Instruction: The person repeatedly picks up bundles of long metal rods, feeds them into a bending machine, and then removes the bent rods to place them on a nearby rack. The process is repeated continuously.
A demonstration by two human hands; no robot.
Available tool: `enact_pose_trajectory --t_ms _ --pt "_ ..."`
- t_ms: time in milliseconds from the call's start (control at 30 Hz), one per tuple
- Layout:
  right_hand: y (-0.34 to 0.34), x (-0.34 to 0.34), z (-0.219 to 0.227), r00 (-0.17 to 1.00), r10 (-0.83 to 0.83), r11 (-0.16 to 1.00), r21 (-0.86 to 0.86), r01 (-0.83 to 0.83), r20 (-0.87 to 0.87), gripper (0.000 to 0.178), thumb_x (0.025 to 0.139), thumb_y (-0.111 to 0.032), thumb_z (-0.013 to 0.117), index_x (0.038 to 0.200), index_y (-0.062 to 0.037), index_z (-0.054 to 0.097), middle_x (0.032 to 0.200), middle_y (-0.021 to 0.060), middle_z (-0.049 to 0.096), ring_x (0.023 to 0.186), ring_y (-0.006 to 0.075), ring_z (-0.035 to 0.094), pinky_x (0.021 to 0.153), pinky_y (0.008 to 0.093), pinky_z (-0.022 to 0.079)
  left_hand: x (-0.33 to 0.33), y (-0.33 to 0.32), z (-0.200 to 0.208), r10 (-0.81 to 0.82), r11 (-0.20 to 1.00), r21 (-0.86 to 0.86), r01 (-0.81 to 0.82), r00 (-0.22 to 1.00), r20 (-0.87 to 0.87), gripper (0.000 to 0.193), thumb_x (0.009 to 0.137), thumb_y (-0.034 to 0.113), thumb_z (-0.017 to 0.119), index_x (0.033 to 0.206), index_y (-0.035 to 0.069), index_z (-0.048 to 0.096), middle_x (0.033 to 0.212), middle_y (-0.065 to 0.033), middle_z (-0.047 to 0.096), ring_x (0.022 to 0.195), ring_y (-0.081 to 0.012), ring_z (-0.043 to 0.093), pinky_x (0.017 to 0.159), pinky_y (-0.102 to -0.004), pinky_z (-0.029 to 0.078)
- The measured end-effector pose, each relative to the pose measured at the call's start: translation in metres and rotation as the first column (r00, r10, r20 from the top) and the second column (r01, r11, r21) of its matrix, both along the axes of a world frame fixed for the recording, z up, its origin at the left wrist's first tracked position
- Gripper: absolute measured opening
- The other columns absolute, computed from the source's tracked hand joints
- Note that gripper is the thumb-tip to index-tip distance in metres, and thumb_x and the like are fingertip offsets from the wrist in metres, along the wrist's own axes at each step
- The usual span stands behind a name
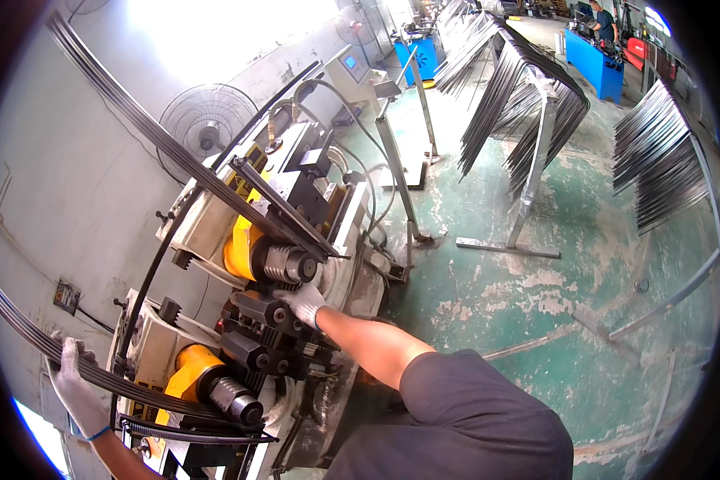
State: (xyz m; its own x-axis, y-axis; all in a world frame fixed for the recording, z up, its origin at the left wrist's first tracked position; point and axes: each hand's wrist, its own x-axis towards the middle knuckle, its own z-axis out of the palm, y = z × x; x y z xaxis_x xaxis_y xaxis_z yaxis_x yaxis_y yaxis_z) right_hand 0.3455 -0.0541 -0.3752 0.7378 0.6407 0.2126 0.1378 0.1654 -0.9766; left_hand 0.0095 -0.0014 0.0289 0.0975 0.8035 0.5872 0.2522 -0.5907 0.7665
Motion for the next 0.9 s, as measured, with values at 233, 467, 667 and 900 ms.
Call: enact_pose_trajectory --t_ms 233,467,667,900 --pt "-0.012 -0.003 0.030 0.967 -0.010 0.994 -0.109 -0.018 -0.254 0.054 0.090 -0.039 0.077 0.125 0.0017 0.072 0.106 0.0245 0.075 0.095 0.0356 0.071 0.086 0.0422 0.055 0.004 -0.001 -0.004 0.030 0.999 0.020 -0.031 0.997 0.078 0.036 0.104 0.017 0.064 0.137 0.003 0.059 0.095 -0.0046 0.062 0.080 -0.0140 0.060 0.074 -0.0291 0.051" --pt "0.024 0.014 -0.033 0.997 0.062 0.993 -0.108 -0.057 0.048 0.052 0.090 -0.034 0.079 0.123 0.0061 0.072 0.107 0.0202 0.078 0.095 0.0278 0.075 0.087 0.0389 0.056 -0.024 -0.007 -0.015 0.088 0.996 0.003 -0.088 0.996 0.035 0.030 0.103 0.009 0.062 0.131 0.001 0.056 0.095 -0.0068 0.064 0.082 -0.0174 0.065 0.077 -0.0319 0.055" --pt "-0.013 -0.014 0.004 0.893 0.124 0.991 0.007 -0.134 -0.434 0.032 0.092 -0.021 0.077 0.114 0.0029 0.076 0.099 0.0109 0.079 0.085 0.0189 0.072 0.076 0.0344 0.055 -0.035 -0.026 -0.035 -0.058 0.987 -0.155 0.043 0.994 -0.092 0.031 0.099 0.004 0.063 0.129 -0.001 0.056 0.096 -0.0091 0.069 0.088 -0.0193 0.069 0.087 -0.0341 0.056" --pt "-0.006 -0.004 -0.009 0.909 0.128 0.991 0.074 -0.107 -0.396 0.027 0.094 -0.019 0.076 0.109 0.0036 0.075 0.096 0.0085 0.078 0.086 0.0172 0.069 0.079 0.0354 0.053 -0.014 -0.056 -0.017 -0.055 0.972 -0.236 0.011 0.982 -0.183 0.037 0.102 0.009 0.063 0.136 0.000 0.053 0.103 -0.0102 0.069 0.097 -0.0200 0.068 0.090 -0.0350 0.058"
